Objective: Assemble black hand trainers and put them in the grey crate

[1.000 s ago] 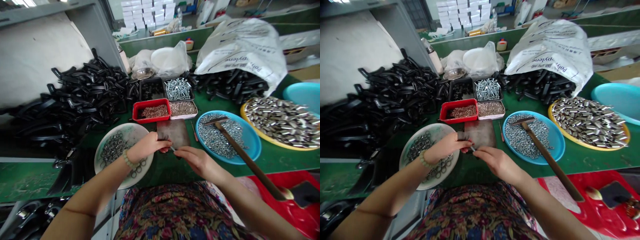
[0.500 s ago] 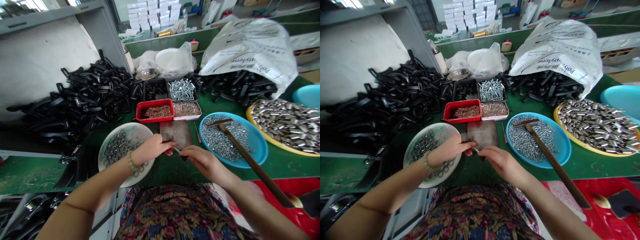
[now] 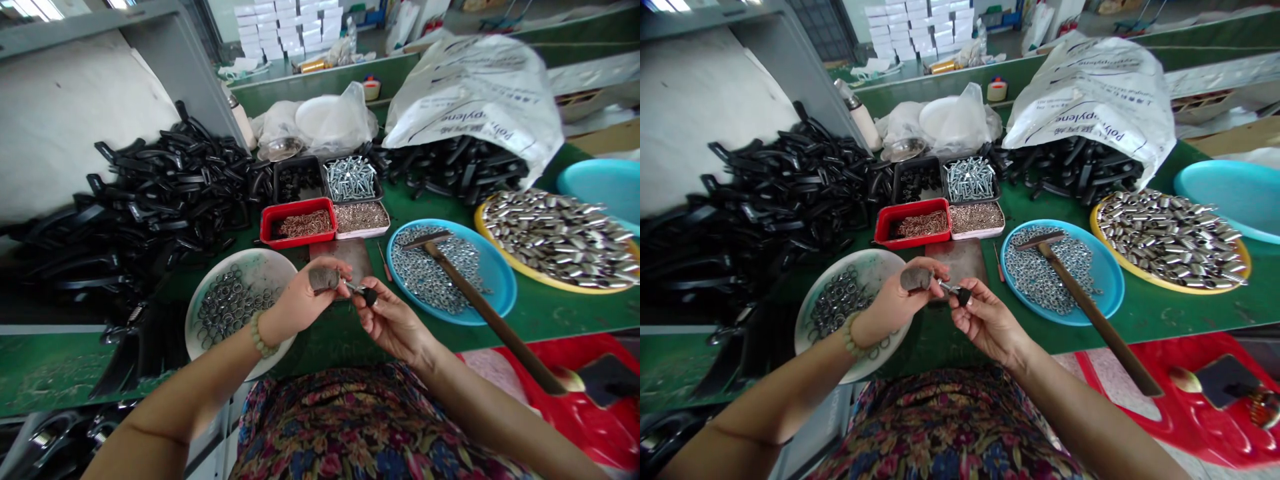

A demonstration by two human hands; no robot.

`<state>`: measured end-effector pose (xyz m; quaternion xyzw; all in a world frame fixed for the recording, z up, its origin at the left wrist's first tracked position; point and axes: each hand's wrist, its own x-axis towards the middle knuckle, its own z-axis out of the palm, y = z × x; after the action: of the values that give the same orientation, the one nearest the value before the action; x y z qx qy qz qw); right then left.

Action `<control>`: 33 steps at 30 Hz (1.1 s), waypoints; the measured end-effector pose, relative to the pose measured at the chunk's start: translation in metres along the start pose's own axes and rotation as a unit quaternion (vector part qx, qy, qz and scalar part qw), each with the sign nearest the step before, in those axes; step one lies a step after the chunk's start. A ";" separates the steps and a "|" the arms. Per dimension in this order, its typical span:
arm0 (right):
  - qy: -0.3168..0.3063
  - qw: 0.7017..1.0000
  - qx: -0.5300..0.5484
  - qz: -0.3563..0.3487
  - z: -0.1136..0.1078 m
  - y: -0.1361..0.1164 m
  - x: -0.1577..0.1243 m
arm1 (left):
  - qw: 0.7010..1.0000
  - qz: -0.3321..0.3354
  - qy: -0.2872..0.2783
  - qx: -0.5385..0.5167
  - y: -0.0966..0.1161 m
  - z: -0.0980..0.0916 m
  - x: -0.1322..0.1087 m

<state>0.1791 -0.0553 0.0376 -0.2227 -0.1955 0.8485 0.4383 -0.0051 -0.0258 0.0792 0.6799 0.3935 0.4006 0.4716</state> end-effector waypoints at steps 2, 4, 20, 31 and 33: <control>0.001 1.000 0.030 -0.003 -0.003 0.001 0.002 | 0.998 0.037 0.021 0.054 -0.007 -0.001 0.002; -0.001 0.999 0.030 -0.014 -0.008 0.002 0.003 | 0.992 0.043 0.017 0.115 -0.014 -0.004 0.004; -0.017 0.960 -0.266 -0.090 -0.025 0.003 0.001 | 0.991 -0.105 -0.080 0.012 0.018 -0.018 -0.001; 0.044 0.966 -0.238 -0.094 -0.044 -0.002 0.005 | 0.865 -0.171 0.268 0.389 -0.004 -0.181 -0.020; 0.051 0.979 -0.177 -0.085 -0.038 -0.002 0.009 | 0.789 -0.243 0.277 0.492 -0.026 -0.225 -0.027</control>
<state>0.1974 -0.0417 0.0055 -0.3224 -0.3384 0.7477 0.4717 -0.2247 0.0294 0.1022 0.5617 0.8034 0.1960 0.0261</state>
